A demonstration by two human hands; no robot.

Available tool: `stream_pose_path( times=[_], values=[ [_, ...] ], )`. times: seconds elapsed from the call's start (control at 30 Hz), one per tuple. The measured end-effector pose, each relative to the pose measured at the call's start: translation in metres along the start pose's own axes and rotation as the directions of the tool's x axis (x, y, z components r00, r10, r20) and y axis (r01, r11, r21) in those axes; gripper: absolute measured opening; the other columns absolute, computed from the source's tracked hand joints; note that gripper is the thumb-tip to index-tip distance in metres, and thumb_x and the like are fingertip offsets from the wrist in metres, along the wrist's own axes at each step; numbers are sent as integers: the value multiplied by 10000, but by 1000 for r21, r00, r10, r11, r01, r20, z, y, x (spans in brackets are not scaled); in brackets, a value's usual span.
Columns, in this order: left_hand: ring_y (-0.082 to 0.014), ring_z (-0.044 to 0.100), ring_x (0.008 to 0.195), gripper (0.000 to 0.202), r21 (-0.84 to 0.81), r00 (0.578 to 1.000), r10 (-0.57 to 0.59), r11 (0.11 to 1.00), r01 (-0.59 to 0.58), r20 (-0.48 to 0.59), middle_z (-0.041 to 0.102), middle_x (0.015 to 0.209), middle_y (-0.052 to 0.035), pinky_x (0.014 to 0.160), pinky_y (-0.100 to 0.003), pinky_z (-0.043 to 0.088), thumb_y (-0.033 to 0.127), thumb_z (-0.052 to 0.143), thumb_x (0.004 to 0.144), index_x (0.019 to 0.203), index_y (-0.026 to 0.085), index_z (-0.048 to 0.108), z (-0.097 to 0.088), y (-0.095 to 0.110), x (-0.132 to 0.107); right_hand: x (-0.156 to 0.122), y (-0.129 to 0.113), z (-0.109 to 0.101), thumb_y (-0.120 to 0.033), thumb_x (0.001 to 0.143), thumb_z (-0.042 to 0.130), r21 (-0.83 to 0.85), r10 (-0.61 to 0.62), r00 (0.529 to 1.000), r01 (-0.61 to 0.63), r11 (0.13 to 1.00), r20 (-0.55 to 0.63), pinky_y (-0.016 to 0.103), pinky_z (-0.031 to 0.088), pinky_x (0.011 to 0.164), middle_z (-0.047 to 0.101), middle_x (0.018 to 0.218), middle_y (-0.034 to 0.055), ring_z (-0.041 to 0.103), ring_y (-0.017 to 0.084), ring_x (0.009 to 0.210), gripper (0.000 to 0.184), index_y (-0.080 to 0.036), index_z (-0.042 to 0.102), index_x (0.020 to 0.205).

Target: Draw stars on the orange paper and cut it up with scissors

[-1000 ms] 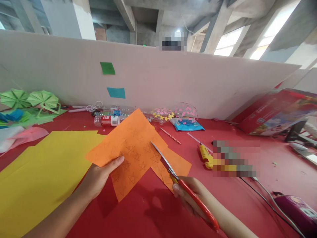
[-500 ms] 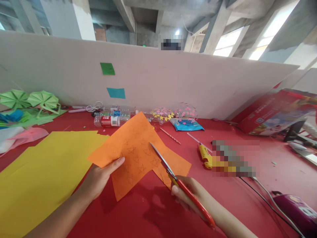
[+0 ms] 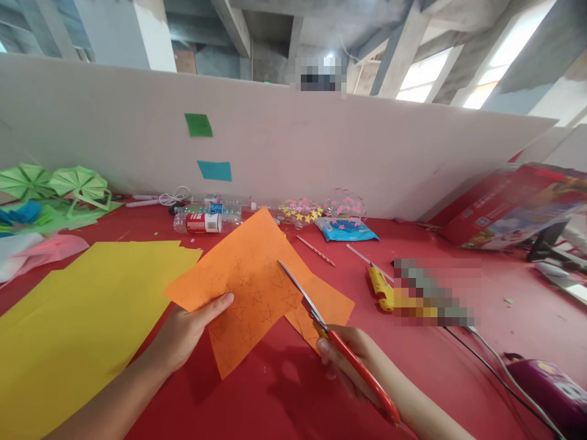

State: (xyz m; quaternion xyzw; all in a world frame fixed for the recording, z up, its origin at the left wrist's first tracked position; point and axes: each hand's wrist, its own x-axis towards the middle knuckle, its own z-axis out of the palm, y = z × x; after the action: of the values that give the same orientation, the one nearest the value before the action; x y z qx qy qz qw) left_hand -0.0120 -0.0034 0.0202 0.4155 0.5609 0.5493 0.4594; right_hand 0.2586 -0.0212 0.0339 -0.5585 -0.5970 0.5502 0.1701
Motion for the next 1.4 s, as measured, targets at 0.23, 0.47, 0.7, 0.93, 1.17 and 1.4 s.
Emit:
stream_pose_path(
  times=[0.23,0.47,0.7,0.93,1.17,1.4],
  values=[
    [-339,551,1214,395,-54,993,10,999,-4,121,687,1201,-65,957,-381,504,442,797,707,1045,255,720,-5,-8,1,-3,2,-1,-639,805,503,-5,-91,996,91,996,3,191,261,406,449,535,-44,369,58,420,476,-190,426,669],
    [-366,588,1157,467,-61,993,-40,997,46,110,694,1175,-98,965,-433,491,507,810,651,1020,233,729,2,1,-4,1,4,1,-662,803,479,43,-46,999,45,998,15,198,252,385,484,544,-37,368,52,379,489,-190,441,681],
    [-380,577,1169,480,-74,989,-81,993,90,122,689,1182,-113,961,-447,492,517,816,626,1000,227,733,2,-1,-4,5,5,2,-630,782,512,36,-5,1000,5,999,-3,214,351,437,397,413,-84,368,59,332,458,-206,414,639],
    [-369,596,1147,473,-89,987,-85,991,98,140,700,1160,-113,959,-449,491,491,822,627,996,213,721,3,2,-3,-1,3,-2,-676,804,477,47,-75,997,75,996,13,201,283,425,409,476,-66,362,64,398,499,-199,421,668],
    [-376,606,1133,483,-57,980,-95,993,106,174,700,1160,-114,934,-439,511,508,805,628,1003,216,723,3,5,-6,-1,3,-4,-676,795,497,7,-84,996,84,996,35,204,286,445,431,490,-54,368,66,417,504,-194,421,665],
    [-376,614,1118,433,-67,982,-78,994,91,172,712,1133,-102,927,-448,516,475,819,633,979,226,741,4,4,-6,5,4,2,-646,775,508,16,29,1000,-29,999,1,211,288,403,439,460,-60,364,63,344,466,-205,416,652]
  ],
)
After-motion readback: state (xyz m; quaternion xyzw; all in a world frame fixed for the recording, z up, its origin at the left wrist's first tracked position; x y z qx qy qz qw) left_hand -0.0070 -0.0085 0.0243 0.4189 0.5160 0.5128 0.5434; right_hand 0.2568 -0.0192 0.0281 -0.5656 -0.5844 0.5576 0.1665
